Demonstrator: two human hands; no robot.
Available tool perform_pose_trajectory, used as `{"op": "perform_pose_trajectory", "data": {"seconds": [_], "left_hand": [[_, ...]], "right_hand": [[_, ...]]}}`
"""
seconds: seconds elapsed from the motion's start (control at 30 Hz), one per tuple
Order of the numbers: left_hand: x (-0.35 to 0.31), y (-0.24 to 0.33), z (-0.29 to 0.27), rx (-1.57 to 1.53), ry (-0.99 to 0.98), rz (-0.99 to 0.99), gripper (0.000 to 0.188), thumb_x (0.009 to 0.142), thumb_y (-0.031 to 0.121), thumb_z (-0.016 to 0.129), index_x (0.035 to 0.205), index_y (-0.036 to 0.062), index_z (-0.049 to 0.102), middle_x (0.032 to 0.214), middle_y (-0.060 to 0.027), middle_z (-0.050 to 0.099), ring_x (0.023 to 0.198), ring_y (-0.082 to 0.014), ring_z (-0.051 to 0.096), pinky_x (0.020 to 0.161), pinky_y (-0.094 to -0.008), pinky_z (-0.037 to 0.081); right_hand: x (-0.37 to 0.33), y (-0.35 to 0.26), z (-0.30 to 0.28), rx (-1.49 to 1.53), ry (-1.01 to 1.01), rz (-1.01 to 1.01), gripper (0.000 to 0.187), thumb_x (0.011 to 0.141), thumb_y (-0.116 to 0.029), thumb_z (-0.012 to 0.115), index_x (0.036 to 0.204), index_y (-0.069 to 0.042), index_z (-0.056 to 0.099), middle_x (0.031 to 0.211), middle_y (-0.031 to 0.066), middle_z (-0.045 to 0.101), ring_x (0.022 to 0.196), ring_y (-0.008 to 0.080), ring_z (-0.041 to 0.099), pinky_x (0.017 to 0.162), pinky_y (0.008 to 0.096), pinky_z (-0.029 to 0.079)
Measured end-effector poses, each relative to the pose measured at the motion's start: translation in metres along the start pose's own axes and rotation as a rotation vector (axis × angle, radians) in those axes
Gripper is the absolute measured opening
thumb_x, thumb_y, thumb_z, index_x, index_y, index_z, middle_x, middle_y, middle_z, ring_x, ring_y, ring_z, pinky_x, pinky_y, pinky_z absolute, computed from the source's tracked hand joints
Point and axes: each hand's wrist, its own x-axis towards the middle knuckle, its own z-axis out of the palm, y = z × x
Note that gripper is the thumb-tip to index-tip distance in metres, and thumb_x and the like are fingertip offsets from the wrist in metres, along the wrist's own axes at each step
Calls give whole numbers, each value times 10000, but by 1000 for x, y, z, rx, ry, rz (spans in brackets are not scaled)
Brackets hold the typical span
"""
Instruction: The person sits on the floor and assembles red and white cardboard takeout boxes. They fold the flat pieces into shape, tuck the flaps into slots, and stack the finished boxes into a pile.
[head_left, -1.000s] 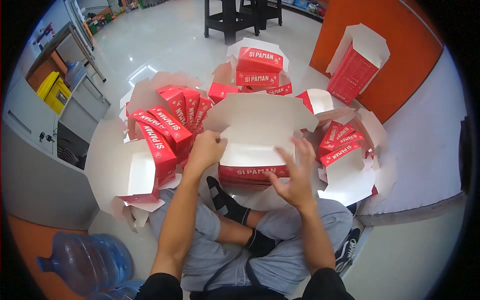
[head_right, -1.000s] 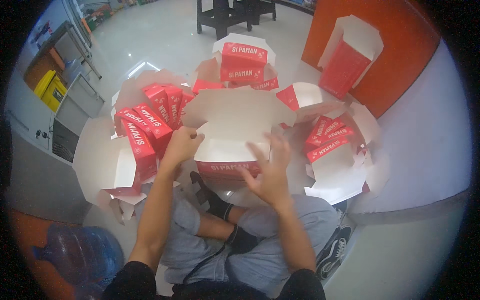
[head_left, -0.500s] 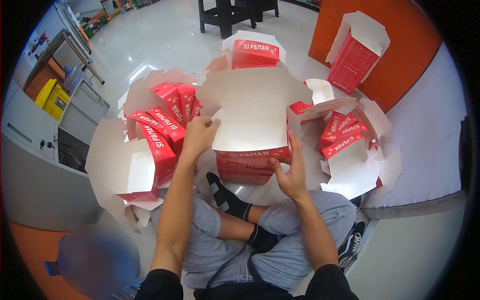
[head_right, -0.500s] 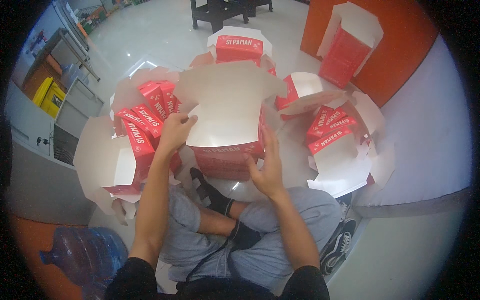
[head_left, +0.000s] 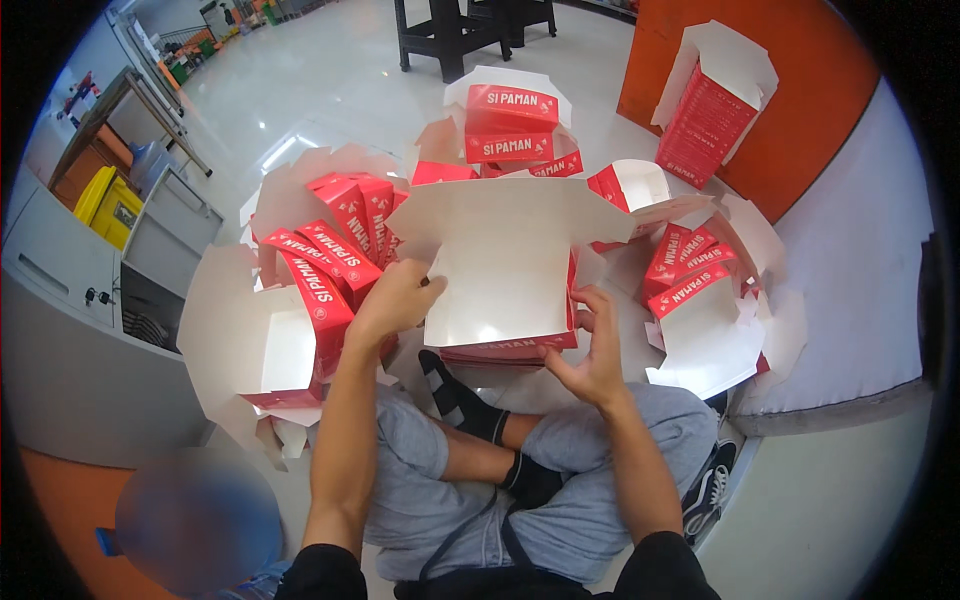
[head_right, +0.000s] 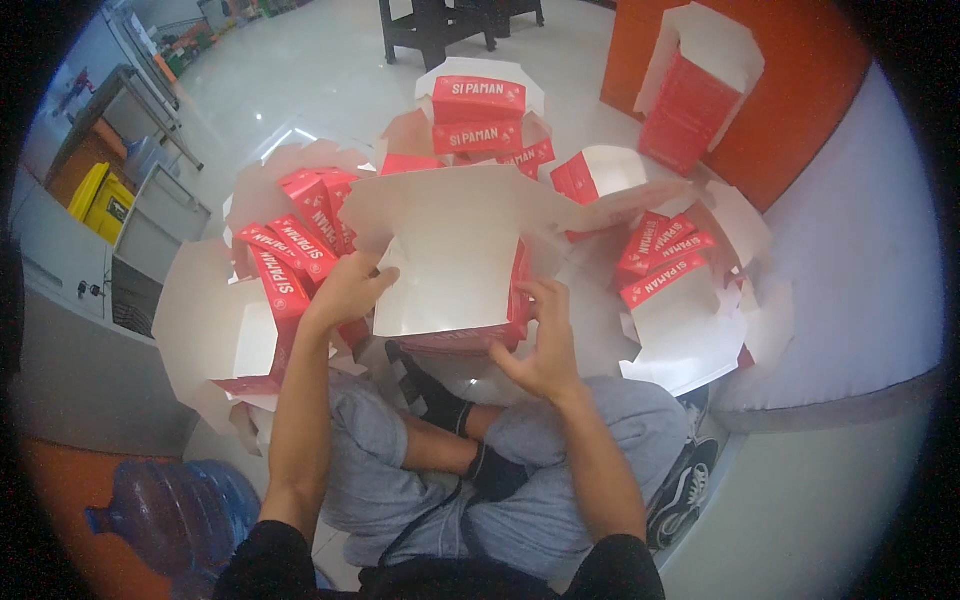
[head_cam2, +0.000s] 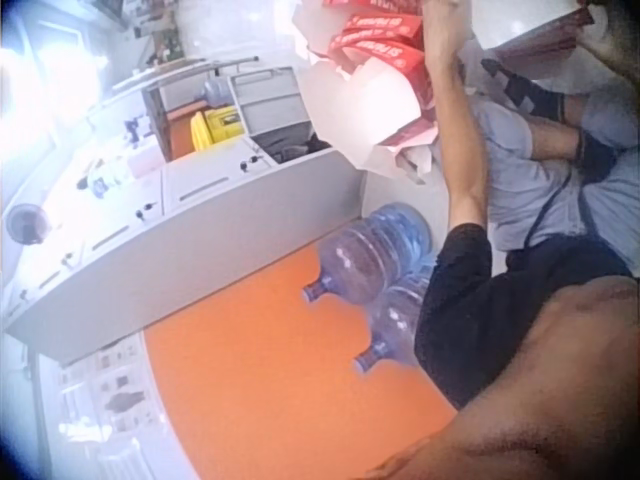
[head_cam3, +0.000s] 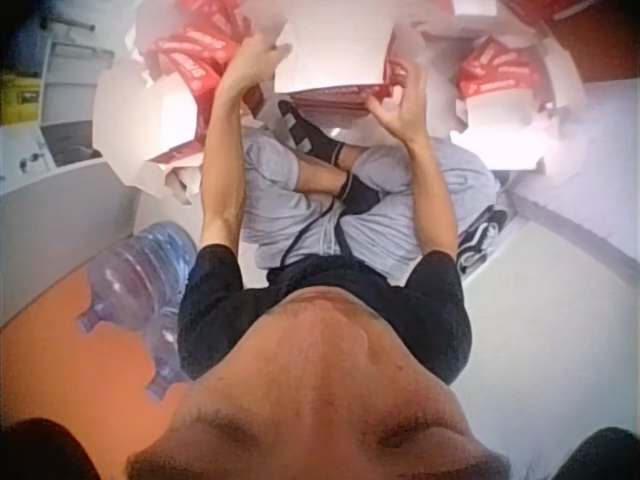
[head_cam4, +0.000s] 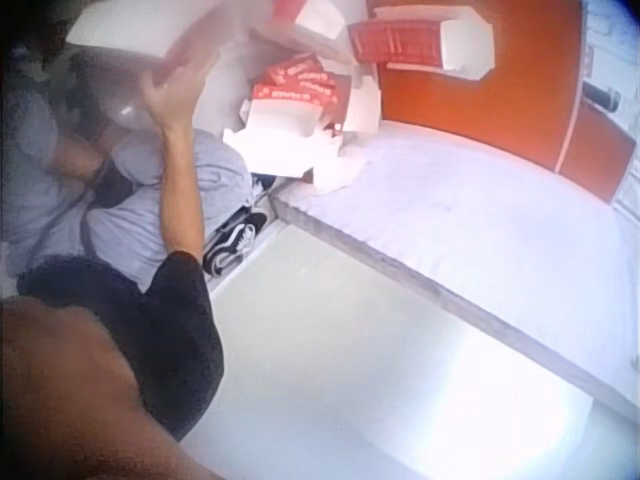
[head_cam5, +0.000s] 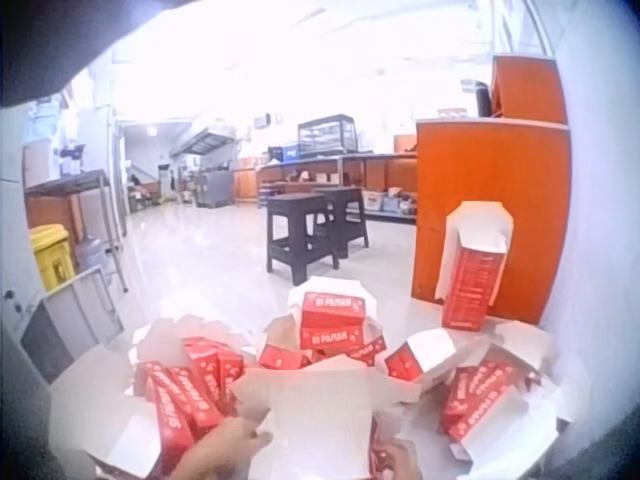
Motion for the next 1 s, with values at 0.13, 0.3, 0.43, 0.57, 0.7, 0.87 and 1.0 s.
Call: {"op": "perform_pose_trajectory", "data": {"seconds": [0.13, 0.3, 0.43, 0.57, 0.7, 0.87, 1.0], "left_hand": [[-8, 6, 2, -5, 0, 78, 327, 858, 181, 609, 907, -139, 654, 733, -298, 648, 680, -400, 691, 702, -461, 539], [-14, 19, -4, -2, 14, -8, 298, 832, 171, 592, 885, -118, 647, 732, -308, 624, 702, -456, 656, 713, -488, 526], [-28, 22, -1, 76, 210, 91, 283, 834, 170, 589, 874, -104, 646, 756, -312, 630, 750, -481, 649, 730, -509, 518], [-26, 19, -3, 66, 181, 147, 281, 834, 174, 597, 882, -99, 642, 753, -314, 622, 755, -500, 640, 754, -525, 517], [-12, 1, 12, 13, 106, 129, 288, 836, 165, 606, 946, -94, 669, 999, -291, 656, 908, -437, 660, 845, -459, 525], [1, -28, 34, -201, 193, 232, 316, 848, 159, 617, 1029, -85, 702, 1302, -224, 569, 1107, -314, 620, 921, -361, 506], [7, -31, 35, -283, 218, 199, 332, 862, 183, 626, 1043, -87, 692, 1082, -235, 634, 962, -296, 650, 844, -367, 510]], "right_hand": [[1, 3, 0, 76, 62, -122, 750, 751, -156, 850, 1368, -8, 450, 1316, 174, 421, 1200, 291, 547, 921, 405, 555], [2, 9, -1, 28, -21, -93, 771, 724, -150, 854, 1362, -8, 444, 1304, 177, 433, 1188, 303, 548, 934, 412, 551], [-5, 11, 6, -59, -47, -104, 765, 689, -160, 848, 1329, -2, 459, 1266, 194, 471, 1123, 324, 577, 905, 402, 551], [-1, 9, 0, -156, -91, -96, 740, 702, -189, 845, 1311, -1, 469, 1242, 191, 497, 1089, 331, 585, 867, 413, 558], [-2, 9, 0, -26, -20, -36, 709, 730, -212, 838, 1304, -6, 476, 1227, 197, 502, 1078, 350, 589, 862, 426, 547], [1, 7, -3, -114, -19, -49, 665, 777, -225, 822, 1305, -6, 483, 1201, 201, 519, 1072, 361, 596, 838, 409, 546], [1, 5, 0, -141, -24, -9, 661, 808, -248, 819, 1316, 2, 478, 1203, 207, 531, 1071, 369, 600, 828, 416, 548]]}}
